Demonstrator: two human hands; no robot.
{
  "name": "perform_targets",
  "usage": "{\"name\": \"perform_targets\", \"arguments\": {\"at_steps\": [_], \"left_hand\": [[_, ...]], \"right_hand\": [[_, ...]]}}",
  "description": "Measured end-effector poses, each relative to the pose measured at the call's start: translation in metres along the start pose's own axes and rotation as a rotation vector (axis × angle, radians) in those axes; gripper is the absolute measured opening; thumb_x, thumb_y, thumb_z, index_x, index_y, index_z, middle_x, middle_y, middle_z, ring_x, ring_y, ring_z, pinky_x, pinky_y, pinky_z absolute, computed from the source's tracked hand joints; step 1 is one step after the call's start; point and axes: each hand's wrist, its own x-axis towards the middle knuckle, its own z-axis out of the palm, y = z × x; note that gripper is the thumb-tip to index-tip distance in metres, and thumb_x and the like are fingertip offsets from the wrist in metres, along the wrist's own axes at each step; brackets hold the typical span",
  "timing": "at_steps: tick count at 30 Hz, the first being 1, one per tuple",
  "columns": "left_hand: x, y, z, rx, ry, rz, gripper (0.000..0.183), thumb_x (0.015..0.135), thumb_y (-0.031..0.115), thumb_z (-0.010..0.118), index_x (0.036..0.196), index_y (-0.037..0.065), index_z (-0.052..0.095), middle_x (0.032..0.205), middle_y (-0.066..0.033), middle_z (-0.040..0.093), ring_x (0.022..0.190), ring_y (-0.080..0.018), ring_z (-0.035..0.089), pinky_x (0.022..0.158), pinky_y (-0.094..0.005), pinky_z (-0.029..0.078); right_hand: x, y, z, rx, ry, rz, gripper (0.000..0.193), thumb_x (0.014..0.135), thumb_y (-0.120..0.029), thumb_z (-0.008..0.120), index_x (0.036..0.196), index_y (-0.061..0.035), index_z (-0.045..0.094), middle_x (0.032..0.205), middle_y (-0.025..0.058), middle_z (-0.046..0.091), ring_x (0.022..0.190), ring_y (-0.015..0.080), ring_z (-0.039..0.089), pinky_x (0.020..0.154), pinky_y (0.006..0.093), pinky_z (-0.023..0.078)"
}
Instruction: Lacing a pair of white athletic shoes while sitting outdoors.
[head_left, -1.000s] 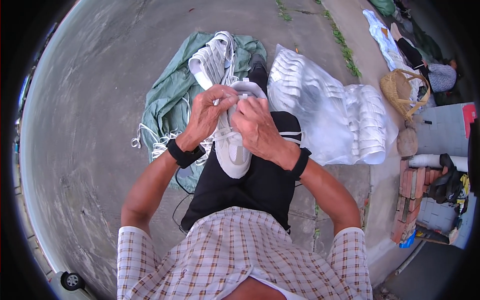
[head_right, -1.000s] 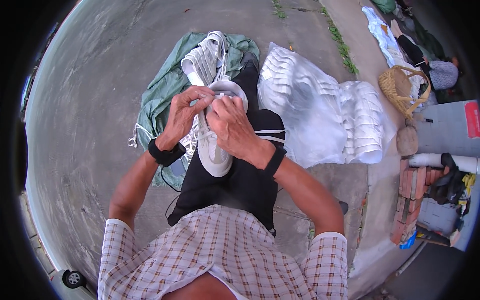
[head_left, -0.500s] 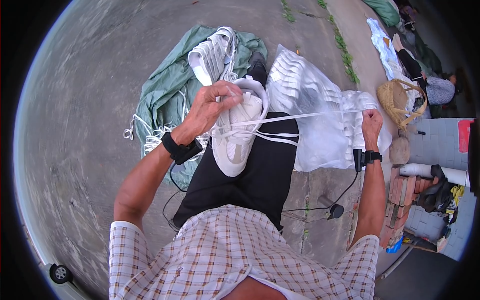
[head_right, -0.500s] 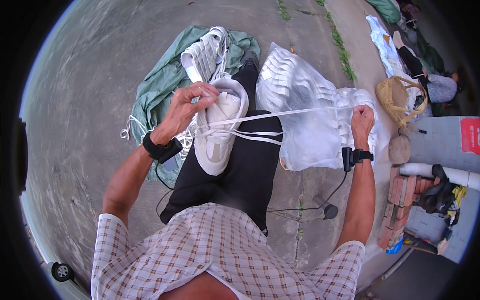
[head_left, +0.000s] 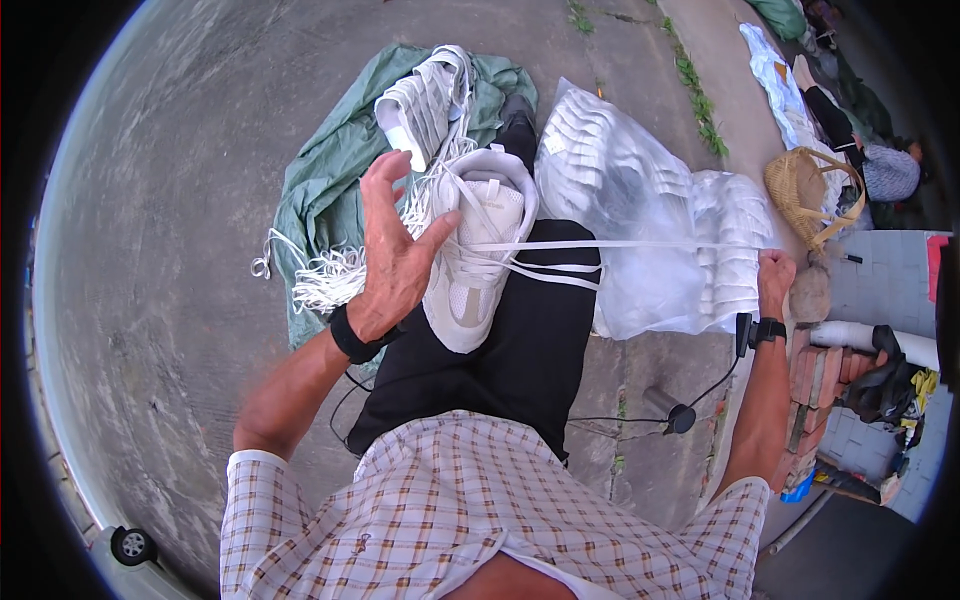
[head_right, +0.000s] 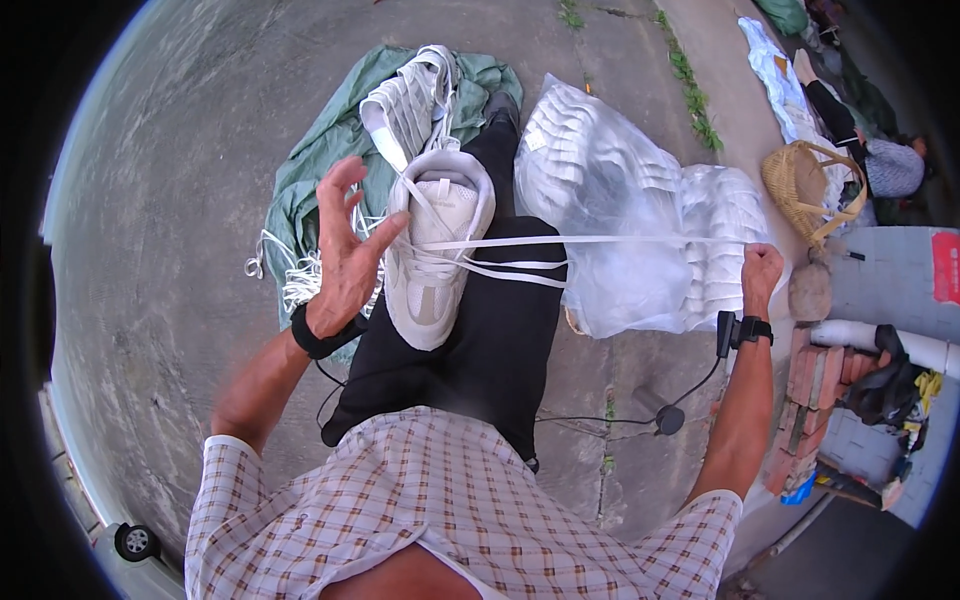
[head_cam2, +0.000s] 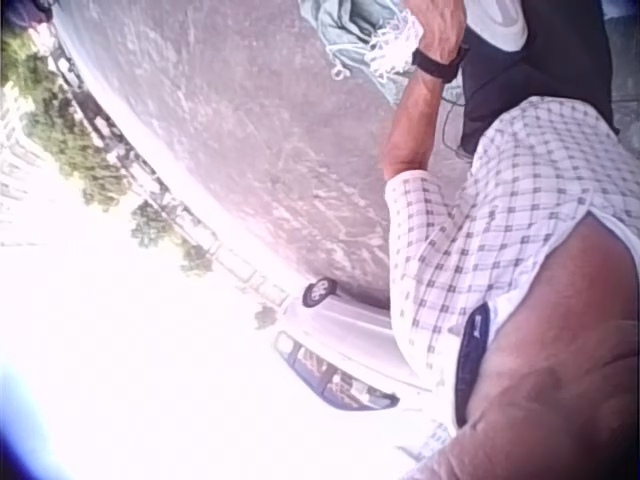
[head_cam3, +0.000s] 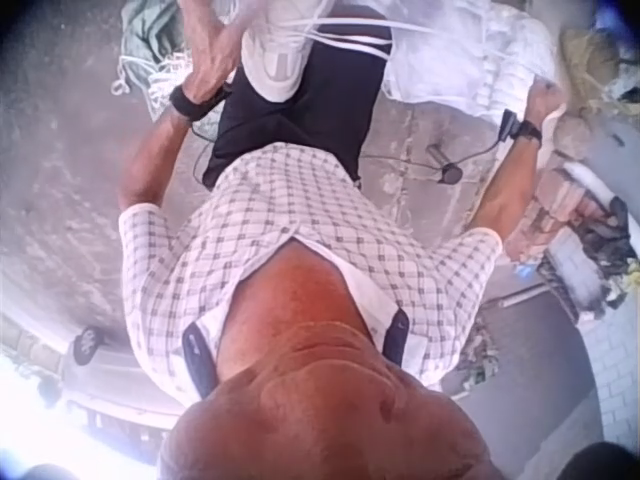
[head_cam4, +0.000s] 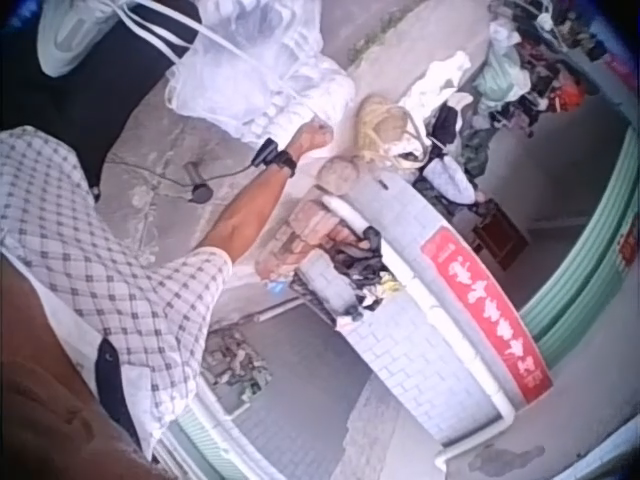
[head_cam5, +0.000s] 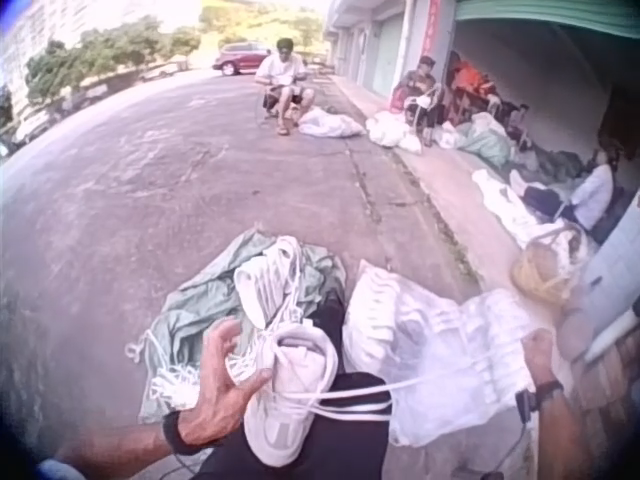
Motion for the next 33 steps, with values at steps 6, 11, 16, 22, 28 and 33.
{"name": "perform_targets", "arguments": {"at_steps": [6, 11, 16, 22, 28, 33], "left_hand": [[-0.022, 0.005, -0.02, 0.639, -0.22, 0.395, 0.022, 0.079, 0.015, 0.082, 0.097, 0.009, 0.07, 0.142, -0.0154, 0.047, 0.13, -0.036, 0.044, 0.107, -0.0507, 0.037], [-0.008, 0.004, -0.022, 0.649, -0.395, 0.46, 0.016, 0.078, 0.01, 0.078, 0.089, 0.008, 0.068, 0.141, -0.0135, 0.048, 0.127, -0.0374, 0.044, 0.104, -0.0515, 0.038], [0.0, 0.017, -0.029, 0.673, -0.529, 0.437, 0.016, 0.079, 0.014, 0.077, 0.085, 0.006, 0.064, 0.139, -0.0117, 0.046, 0.126, -0.0356, 0.045, 0.1, -0.0508, 0.037], [0.012, 0.023, -0.026, 0.784, -0.637, 0.445, 0.014, 0.079, 0.01, 0.075, 0.088, 0.006, 0.065, 0.137, -0.0127, 0.048, 0.126, -0.0338, 0.045, 0.106, -0.0508, 0.033], [0.011, 0.011, -0.017, 0.689, -0.596, 0.406, 0.04, 0.078, 0.004, 0.071, 0.116, 0.008, 0.059, 0.135, -0.012, 0.049, 0.124, -0.0336, 0.047, 0.104, -0.0507, 0.033], [0.02, 0.019, -0.014, 0.751, -0.481, 0.516, 0.041, 0.08, 0.0, 0.07, 0.119, 0.01, 0.064, 0.135, -0.0122, 0.053, 0.126, -0.0324, 0.048, 0.105, -0.051, 0.037]], "right_hand": [[-0.024, -0.002, 0.025, 0.273, -0.082, 0.043, 0.011, 0.085, -0.008, 0.068, 0.082, 0.0028, 0.068, 0.074, 0.002, 0.063, 0.072, 0.0115, 0.057, 0.072, 0.0278, 0.048], [-0.034, -0.019, 0.037, 0.264, -0.096, 0.03, 0.012, 0.086, -0.009, 0.068, 0.084, 0.0029, 0.068, 0.073, 0.0025, 0.063, 0.071, 0.0117, 0.057, 0.07, 0.0279, 0.048], [-0.029, 0.005, 0.019, 0.13, -0.047, 0.015, 0.014, 0.086, -0.011, 0.067, 0.084, 0.0028, 0.068, 0.075, 0.009, 0.067, 0.073, 0.0189, 0.062, 0.073, 0.0331, 0.05], [-0.013, 0.063, -0.019, -0.295, 0.21, -0.006, 0.021, 0.085, -0.018, 0.062, 0.085, 0.0016, 0.07, 0.086, 0.0245, 0.07, 0.084, 0.0422, 0.068, 0.078, 0.0488, 0.052], [-0.013, 0.096, -0.046, -0.403, 0.342, 0.109, 0.024, 0.086, -0.022, 0.06, 0.087, 0.0004, 0.068, 0.084, 0.0247, 0.071, 0.082, 0.0433, 0.069, 0.077, 0.051, 0.053], [-0.086, -0.084, 0.01, 0.175, -0.068, -0.246, 0.008, 0.089, -0.005, 0.064, 0.092, 0.0024, 0.065, 0.092, 0.0166, 0.06, 0.089, 0.0298, 0.06, 0.083, 0.0396, 0.048]]}}
